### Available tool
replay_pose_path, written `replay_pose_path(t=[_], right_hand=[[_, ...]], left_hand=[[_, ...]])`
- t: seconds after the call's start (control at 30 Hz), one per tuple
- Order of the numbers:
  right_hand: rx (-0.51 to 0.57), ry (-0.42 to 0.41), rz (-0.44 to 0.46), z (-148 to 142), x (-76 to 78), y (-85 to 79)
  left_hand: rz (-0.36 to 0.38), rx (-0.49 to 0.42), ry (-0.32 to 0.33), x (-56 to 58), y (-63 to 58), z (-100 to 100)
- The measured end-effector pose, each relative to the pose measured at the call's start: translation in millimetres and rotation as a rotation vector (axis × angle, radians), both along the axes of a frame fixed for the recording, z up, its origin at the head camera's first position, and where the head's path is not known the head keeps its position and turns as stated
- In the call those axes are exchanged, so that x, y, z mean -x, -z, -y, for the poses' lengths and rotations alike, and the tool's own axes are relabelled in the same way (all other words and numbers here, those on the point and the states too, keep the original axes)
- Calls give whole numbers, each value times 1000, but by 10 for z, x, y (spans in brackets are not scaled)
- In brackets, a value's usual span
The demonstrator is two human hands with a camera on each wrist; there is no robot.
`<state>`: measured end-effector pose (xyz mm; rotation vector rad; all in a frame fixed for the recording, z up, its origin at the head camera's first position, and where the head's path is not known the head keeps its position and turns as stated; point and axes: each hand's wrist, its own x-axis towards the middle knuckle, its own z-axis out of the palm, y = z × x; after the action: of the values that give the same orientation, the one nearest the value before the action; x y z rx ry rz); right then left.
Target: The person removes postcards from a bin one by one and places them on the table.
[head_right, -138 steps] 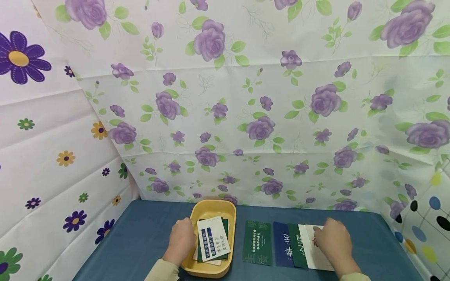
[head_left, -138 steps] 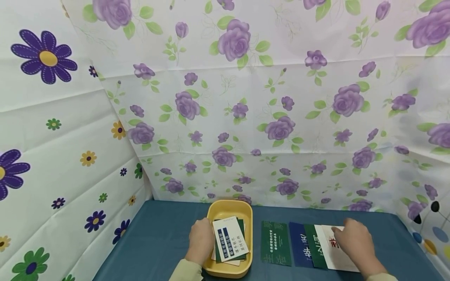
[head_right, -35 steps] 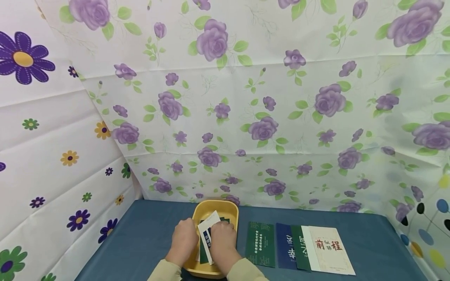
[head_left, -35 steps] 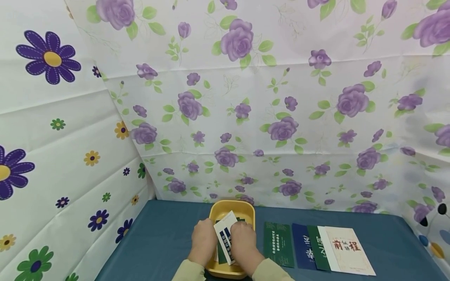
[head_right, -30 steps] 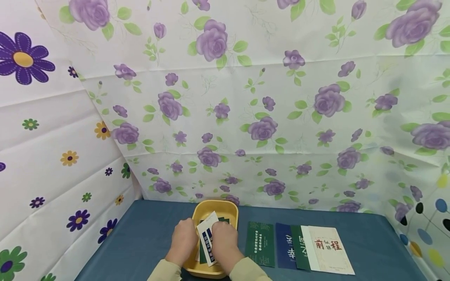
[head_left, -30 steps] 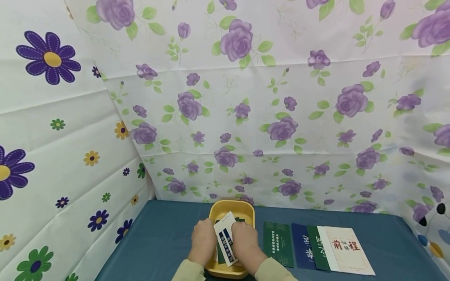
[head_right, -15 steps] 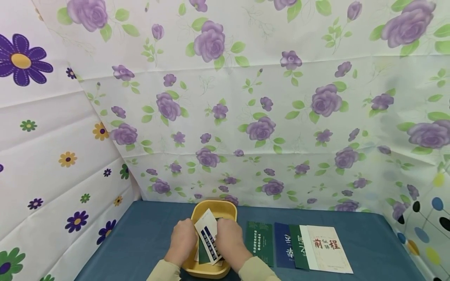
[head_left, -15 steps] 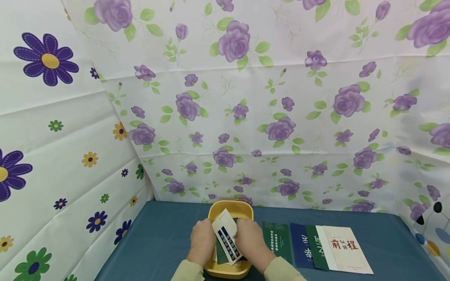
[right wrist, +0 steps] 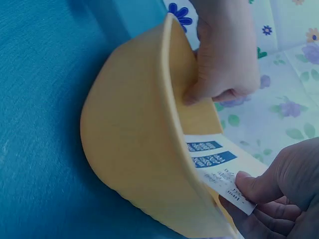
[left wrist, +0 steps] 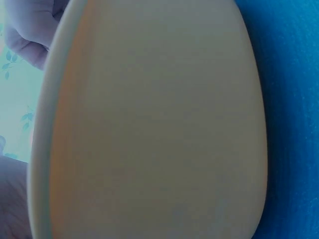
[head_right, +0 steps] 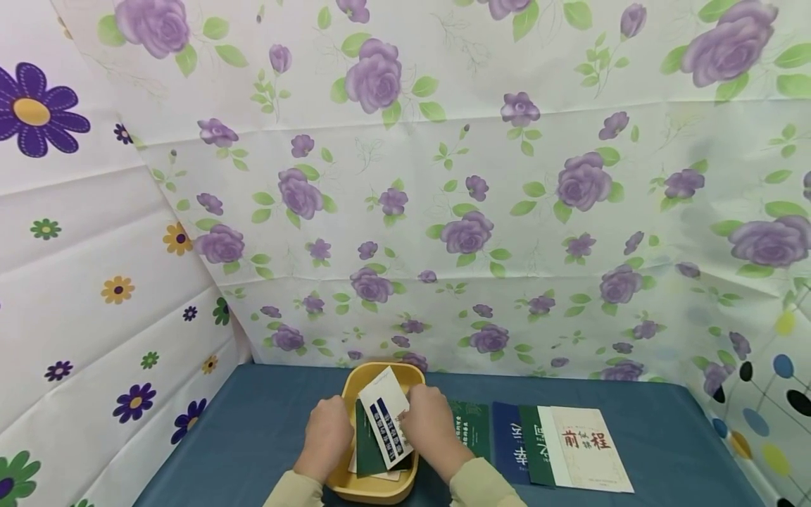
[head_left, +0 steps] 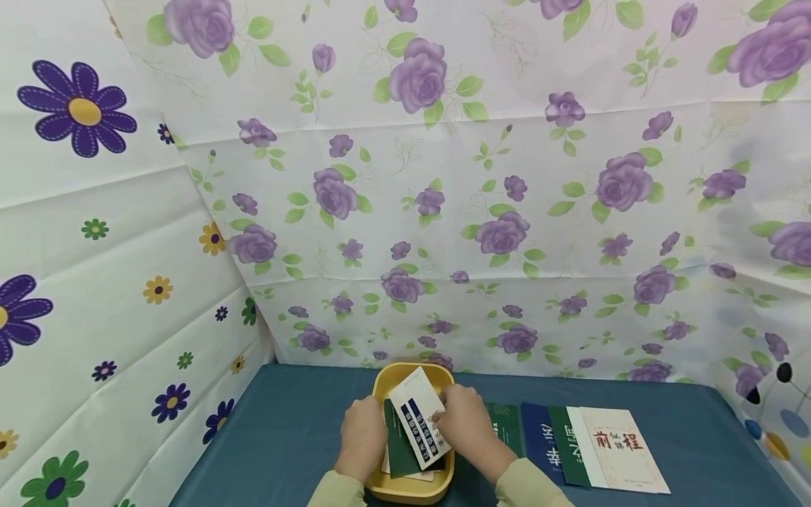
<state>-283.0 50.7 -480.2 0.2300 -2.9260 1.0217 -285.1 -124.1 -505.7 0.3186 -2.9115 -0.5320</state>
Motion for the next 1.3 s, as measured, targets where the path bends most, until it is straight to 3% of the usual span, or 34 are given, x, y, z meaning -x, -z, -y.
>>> replay_pose_path(t=[0.47,1.0,1.3], right_hand=[[104,105,-22,-454,-22,-276],[68,169,-103,-1139,-85,-431],[52,244,-33,-1537,-96,-469]], left_hand=[[-13,1,8,-5,-23,3],[-9,-14,11,-24,-13,8],[-11,-22,23,-18,0,14]])
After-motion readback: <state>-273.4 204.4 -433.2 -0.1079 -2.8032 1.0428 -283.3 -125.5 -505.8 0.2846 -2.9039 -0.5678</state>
